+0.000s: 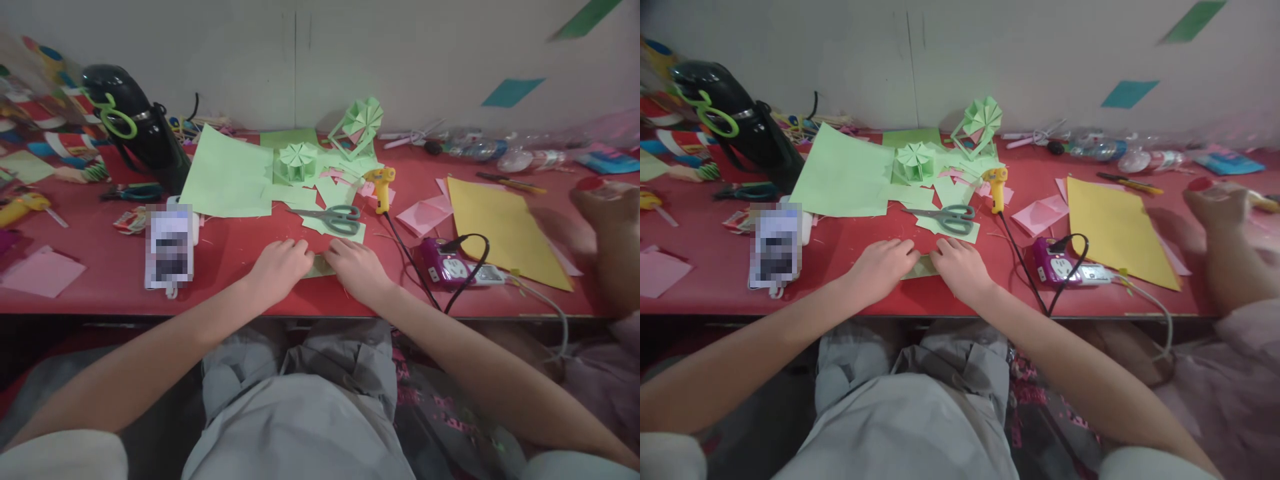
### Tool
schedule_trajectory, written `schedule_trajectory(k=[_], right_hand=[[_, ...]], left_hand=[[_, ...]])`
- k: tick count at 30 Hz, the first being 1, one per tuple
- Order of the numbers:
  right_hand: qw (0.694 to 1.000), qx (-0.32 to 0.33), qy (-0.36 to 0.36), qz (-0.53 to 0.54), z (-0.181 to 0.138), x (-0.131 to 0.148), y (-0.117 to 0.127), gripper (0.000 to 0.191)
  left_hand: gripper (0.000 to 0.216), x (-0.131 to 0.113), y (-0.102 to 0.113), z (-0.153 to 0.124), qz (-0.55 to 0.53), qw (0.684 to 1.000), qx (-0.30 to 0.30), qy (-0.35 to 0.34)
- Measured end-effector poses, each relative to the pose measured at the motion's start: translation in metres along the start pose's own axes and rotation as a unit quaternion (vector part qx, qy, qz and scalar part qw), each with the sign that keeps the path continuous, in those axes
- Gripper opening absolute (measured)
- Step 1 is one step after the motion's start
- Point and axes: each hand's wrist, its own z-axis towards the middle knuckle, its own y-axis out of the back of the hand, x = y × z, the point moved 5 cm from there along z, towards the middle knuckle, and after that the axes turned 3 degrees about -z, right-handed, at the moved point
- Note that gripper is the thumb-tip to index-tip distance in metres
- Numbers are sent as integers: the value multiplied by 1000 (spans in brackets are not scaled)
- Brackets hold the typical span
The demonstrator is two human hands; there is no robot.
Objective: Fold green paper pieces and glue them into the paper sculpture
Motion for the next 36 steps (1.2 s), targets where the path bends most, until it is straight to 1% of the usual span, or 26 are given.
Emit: schedule_trajectory(k=[4, 7, 11, 14, 17, 21, 24, 26, 29, 31, 33, 36], right_hand=[[1000, -2, -30, 4, -7, 5, -5, 26], [999, -14, -37, 13, -10, 6, -9, 29], [998, -38, -46, 35, -16, 8, -14, 34], [995, -57, -59, 58, -19, 8, -16, 36], [994, -56, -61, 67, -16, 6, -15, 34], [995, -22, -49, 88, -2, -7, -9, 30], [988, 11, -28, 154, 13, -21, -5, 25], [978, 51, -5, 203, 23, -28, -3, 20], [965, 110, 11, 239, 36, -35, 1, 19], [957, 155, 10, 243, 44, -37, 3, 16], [951, 194, 3, 242, 49, -39, 4, 15], [945, 221, 16, 242, 55, -39, 3, 17]], left_hand=[[30, -8, -1, -3, 5, 999, -13, 34], [34, -14, -5, -9, 5, 998, -17, 55], [39, -23, -13, -19, 0, 996, -54, 73], [41, -29, -21, -24, -34, 992, -88, 86], [43, -33, -29, -27, -82, 985, -113, 97], [50, -33, -32, -26, -114, 980, -114, 115], [41, -28, -25, -23, -104, 983, -101, 114], [39, -19, -19, -21, -95, 986, -68, 115], [36, -4, -9, -14, -87, 989, -1, 117], [35, 4, -1, -7, -91, 991, 15, 97], [34, 11, 4, 1, -108, 990, 20, 94], [32, 21, 6, 10, -137, 984, 37, 104]])
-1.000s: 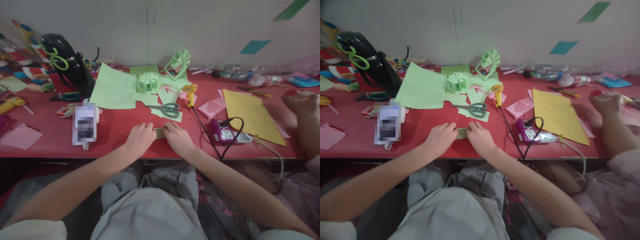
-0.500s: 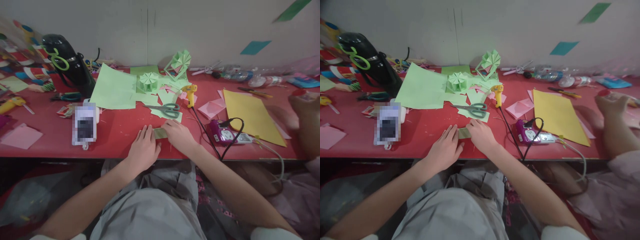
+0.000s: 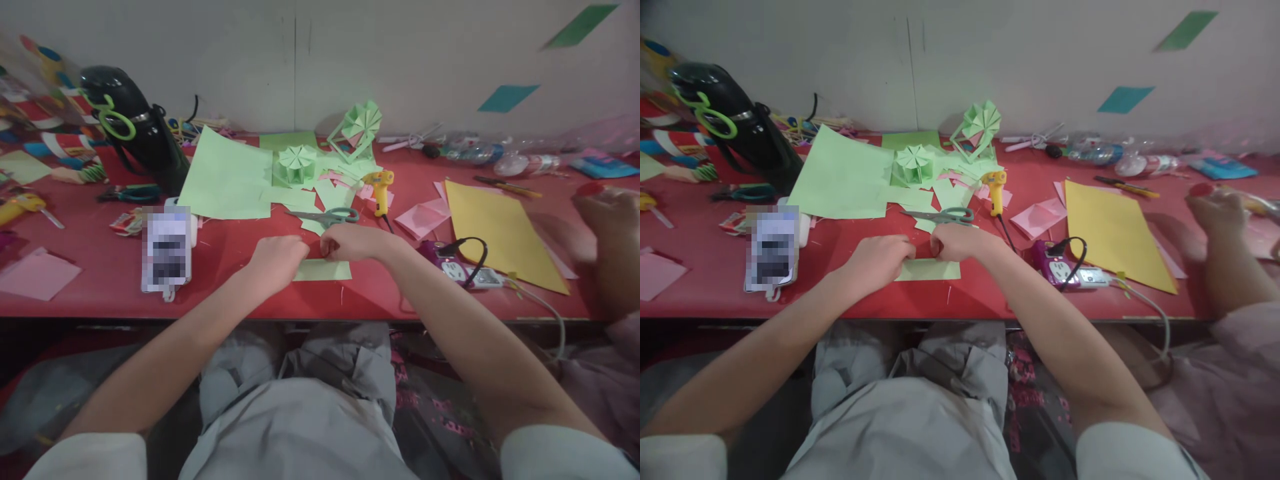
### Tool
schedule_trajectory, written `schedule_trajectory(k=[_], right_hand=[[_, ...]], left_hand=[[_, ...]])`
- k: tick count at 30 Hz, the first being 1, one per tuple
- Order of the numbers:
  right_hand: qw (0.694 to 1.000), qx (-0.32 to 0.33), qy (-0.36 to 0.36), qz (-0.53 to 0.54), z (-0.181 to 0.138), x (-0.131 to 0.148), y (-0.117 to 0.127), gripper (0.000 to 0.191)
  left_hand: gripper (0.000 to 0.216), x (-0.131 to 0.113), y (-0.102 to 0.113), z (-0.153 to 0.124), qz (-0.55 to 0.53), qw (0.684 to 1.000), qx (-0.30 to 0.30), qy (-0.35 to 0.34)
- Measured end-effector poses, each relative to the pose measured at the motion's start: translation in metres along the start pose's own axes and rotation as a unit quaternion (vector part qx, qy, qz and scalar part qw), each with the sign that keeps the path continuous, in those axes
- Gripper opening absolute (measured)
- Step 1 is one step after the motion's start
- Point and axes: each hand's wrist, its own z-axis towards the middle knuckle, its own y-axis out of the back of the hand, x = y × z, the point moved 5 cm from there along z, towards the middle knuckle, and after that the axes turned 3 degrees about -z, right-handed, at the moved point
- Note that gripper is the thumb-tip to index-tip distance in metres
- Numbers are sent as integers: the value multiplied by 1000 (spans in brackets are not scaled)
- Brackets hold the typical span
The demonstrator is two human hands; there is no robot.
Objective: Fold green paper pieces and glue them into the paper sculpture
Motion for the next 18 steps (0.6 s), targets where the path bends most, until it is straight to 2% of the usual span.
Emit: schedule_trajectory(k=[6, 12, 18], right_hand=[[1000, 1, 22, 13, 2, -1, 0, 17], [999, -10, 35, -8, -2, 5, 2, 20], [997, -26, 55, -54, -8, 11, 1, 31]], left_hand=[[28, 16, 2, 17, -99, 994, 49, 0], [23, 25, -2, 30, -133, 984, 120, -9], [25, 23, -1, 29, -121, 984, 127, -15]])
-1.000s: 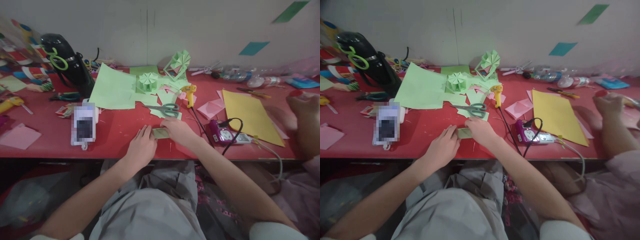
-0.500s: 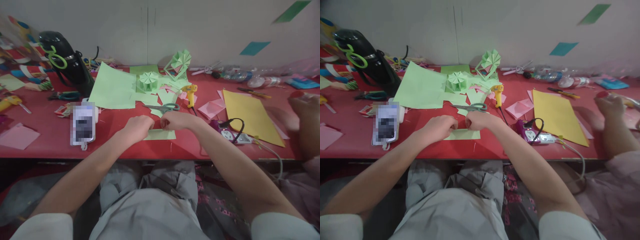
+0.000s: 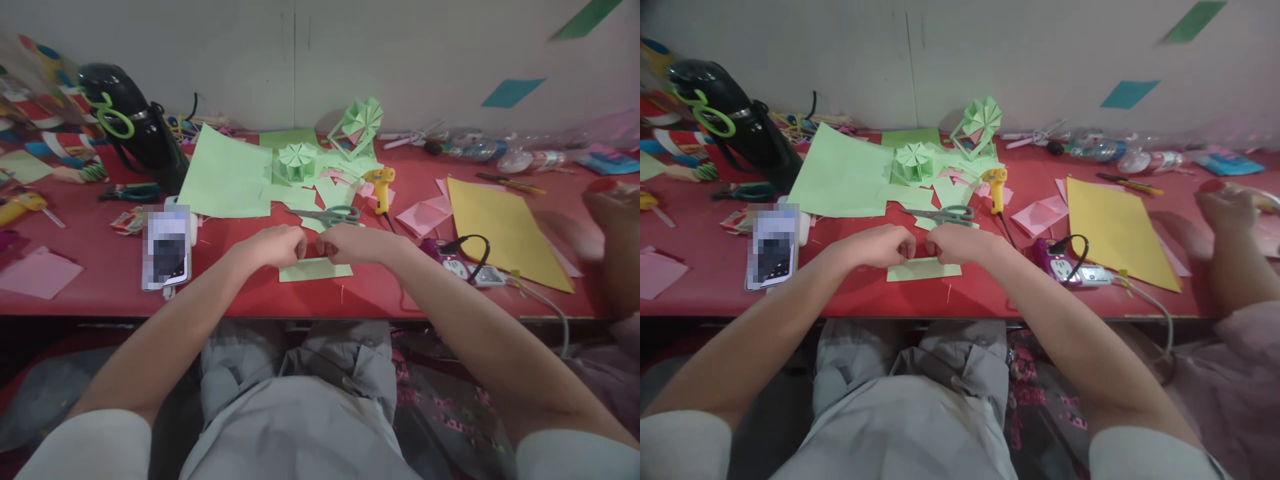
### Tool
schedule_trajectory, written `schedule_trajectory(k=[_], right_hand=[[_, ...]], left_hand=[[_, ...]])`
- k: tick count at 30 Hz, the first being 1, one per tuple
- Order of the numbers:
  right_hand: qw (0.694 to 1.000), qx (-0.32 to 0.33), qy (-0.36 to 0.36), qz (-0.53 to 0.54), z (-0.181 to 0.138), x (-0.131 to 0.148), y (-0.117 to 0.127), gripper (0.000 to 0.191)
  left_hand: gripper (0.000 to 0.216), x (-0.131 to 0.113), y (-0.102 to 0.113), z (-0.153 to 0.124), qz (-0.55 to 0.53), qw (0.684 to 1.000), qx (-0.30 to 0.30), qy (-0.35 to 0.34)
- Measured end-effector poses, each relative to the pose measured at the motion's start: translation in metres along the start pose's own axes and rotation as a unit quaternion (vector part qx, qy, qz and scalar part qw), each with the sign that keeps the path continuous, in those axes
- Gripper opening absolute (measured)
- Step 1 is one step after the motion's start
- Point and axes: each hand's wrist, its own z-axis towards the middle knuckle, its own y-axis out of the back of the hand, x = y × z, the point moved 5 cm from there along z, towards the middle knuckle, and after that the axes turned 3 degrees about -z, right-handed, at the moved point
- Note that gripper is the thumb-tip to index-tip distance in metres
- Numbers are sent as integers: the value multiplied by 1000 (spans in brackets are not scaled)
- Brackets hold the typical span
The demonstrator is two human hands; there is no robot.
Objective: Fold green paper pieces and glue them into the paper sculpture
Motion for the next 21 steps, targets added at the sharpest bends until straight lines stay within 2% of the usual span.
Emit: schedule_trajectory(k=[4, 8, 11, 14, 18, 21], right_hand=[[999, -5, 12, -47, -4, 6, 0, 33], [993, -25, -16, -115, -9, 13, -4, 29], [984, -69, -19, -165, -14, 20, -11, 26], [975, -99, -28, -198, -20, 26, -18, 26], [966, -117, -45, -227, -25, 30, -26, 26], [963, -122, -53, -234, -27, 33, -28, 24]], left_hand=[[25, -5, 3, -3, 37, 999, -2, 17], [24, -14, 3, -9, 84, 996, -36, 18], [21, -21, -3, -15, 137, 987, -84, 23], [23, -29, -13, -22, 192, 972, -133, -6], [27, -35, -24, -31, 241, 958, -155, -29], [30, -37, -26, -35, 258, 954, -149, -30]])
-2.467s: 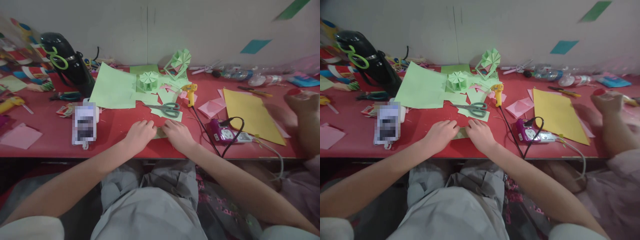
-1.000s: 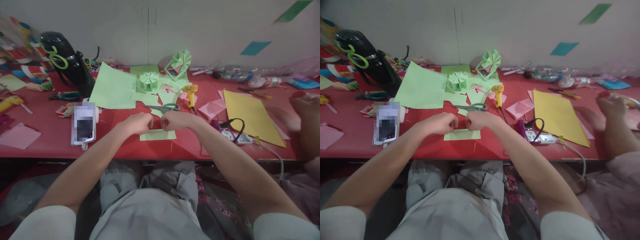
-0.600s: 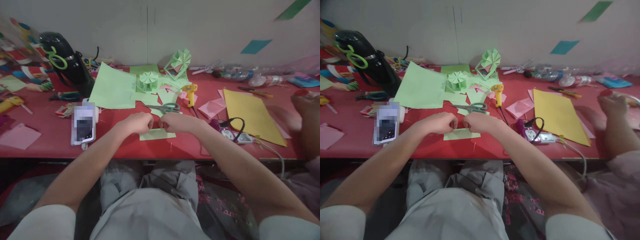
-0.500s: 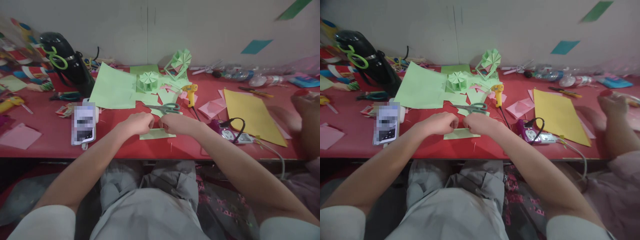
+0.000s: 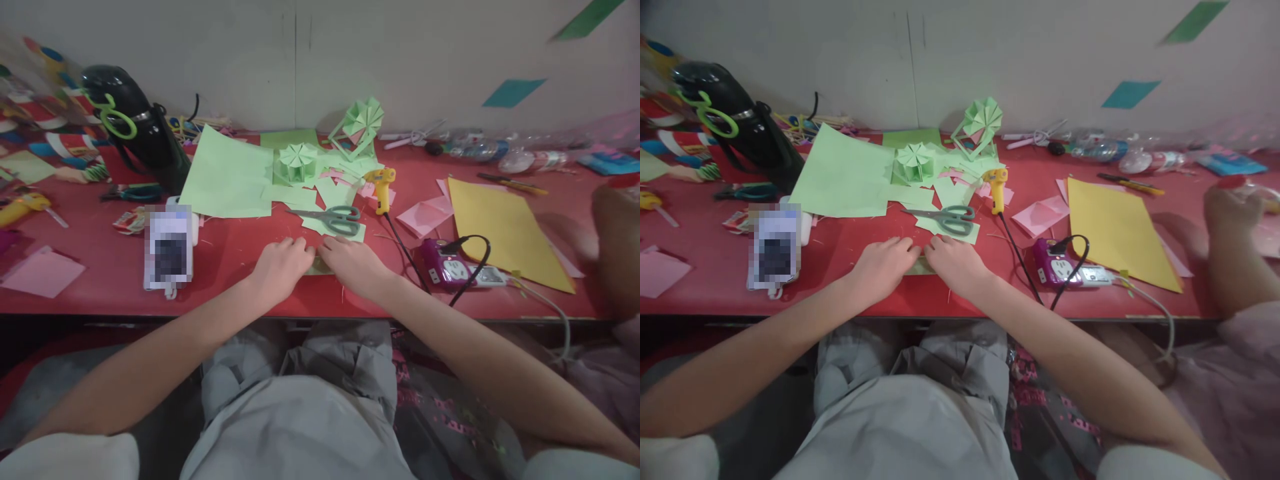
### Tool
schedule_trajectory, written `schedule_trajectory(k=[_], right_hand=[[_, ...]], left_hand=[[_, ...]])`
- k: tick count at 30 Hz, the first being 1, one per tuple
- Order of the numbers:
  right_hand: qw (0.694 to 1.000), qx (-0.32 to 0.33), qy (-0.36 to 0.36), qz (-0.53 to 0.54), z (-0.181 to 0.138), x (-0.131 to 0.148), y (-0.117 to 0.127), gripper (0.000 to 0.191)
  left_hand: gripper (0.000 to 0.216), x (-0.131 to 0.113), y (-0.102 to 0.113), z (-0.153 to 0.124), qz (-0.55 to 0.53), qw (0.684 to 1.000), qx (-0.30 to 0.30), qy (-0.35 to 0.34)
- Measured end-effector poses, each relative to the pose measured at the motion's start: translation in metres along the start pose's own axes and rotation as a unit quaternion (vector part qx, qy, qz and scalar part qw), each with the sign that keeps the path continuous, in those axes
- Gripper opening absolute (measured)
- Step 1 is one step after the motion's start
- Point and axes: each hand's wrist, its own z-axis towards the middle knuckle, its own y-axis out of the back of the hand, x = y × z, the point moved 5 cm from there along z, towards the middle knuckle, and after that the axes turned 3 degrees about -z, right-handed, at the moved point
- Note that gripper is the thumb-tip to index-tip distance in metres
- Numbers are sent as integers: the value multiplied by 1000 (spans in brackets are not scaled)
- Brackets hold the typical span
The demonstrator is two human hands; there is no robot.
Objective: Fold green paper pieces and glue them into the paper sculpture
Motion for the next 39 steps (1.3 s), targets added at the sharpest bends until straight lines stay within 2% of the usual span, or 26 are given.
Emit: schedule_trajectory(k=[4, 8, 12, 16, 21, 26, 29, 34, 39], right_hand=[[1000, 12, -7, -1, -2, 2, 1, 24], [1000, 11, -21, 4, -7, 6, 0, 24], [999, -2, -50, 9, -16, 12, -7, 26], [995, -44, -84, 32, -25, 16, -17, 25], [988, -95, -96, 75, -29, 18, -25, 35], [985, -76, -106, 109, -26, 9, -22, 35], [985, -48, -102, 129, -18, -2, -15, 31], [986, 8, -48, 158, 3, -21, -6, 23], [984, 84, 12, 158, 24, -30, 2, 27]], left_hand=[[31, -1, 2, -2, 0, 1000, 19, -4], [28, -3, -2, -5, 2, 1000, 10, 9], [27, -5, -9, -11, 9, 999, -26, 28], [31, -11, -14, -21, 18, 996, -74, 46], [34, -22, -19, -36, 6, 989, -132, 63], [39, -27, -23, -47, -22, 983, -171, 59], [35, -22, -20, -43, -21, 988, -138, 65], [29, -4, -8, -21, -43, 995, -11, 87], [27, 10, 9, 4, -49, 998, 13, 40]])
